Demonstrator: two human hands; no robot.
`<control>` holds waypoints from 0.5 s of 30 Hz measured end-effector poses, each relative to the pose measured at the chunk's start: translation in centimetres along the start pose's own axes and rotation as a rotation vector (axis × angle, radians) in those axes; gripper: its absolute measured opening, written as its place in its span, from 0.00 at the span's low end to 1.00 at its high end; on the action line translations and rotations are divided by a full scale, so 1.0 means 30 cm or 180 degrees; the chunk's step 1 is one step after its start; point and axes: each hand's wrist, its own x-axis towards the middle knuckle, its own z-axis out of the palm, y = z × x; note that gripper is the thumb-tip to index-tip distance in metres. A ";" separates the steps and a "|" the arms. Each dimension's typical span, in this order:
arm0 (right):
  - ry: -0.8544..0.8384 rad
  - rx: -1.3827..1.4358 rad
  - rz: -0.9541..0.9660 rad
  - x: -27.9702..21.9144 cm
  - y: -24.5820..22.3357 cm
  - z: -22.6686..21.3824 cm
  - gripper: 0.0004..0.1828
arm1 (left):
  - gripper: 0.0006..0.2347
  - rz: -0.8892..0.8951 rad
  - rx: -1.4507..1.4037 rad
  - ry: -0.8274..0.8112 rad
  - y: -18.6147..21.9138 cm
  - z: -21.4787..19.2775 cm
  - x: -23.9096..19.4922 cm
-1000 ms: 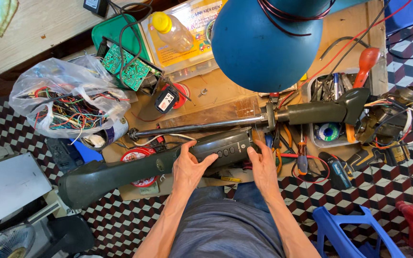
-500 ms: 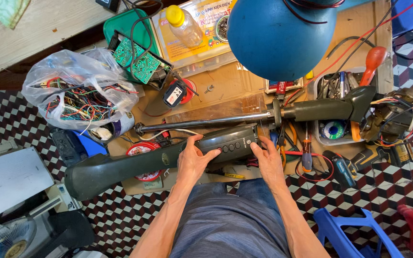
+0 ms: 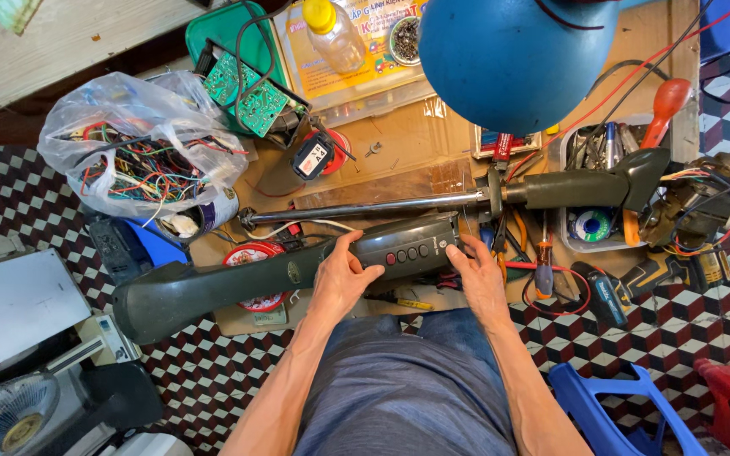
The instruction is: The person uses a cordless drill to remove and reinstall screws on a long, dark gray electronic device with a control panel. They repeatedly open the casing, adjust internal wiring, and test the device by pressing buttons on the control panel.
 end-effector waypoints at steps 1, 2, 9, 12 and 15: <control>0.0025 -0.0020 0.0008 0.002 0.011 -0.007 0.35 | 0.34 -0.0069 0.0022 0.0003 -0.005 0.006 0.001; 0.0037 -0.0043 -0.0011 0.010 0.018 -0.007 0.35 | 0.33 -0.0126 0.0036 0.0030 -0.005 0.006 0.007; -0.0072 0.0069 -0.0036 0.046 0.058 -0.024 0.33 | 0.32 -0.0166 0.0036 0.0177 0.007 0.015 0.016; -0.0015 0.0176 0.0072 0.047 0.059 -0.024 0.34 | 0.33 -0.0227 0.0001 0.0102 0.008 0.012 0.003; -0.0027 0.0117 0.0077 0.037 0.047 -0.019 0.34 | 0.35 0.0186 -0.0099 0.0231 0.015 0.013 -0.019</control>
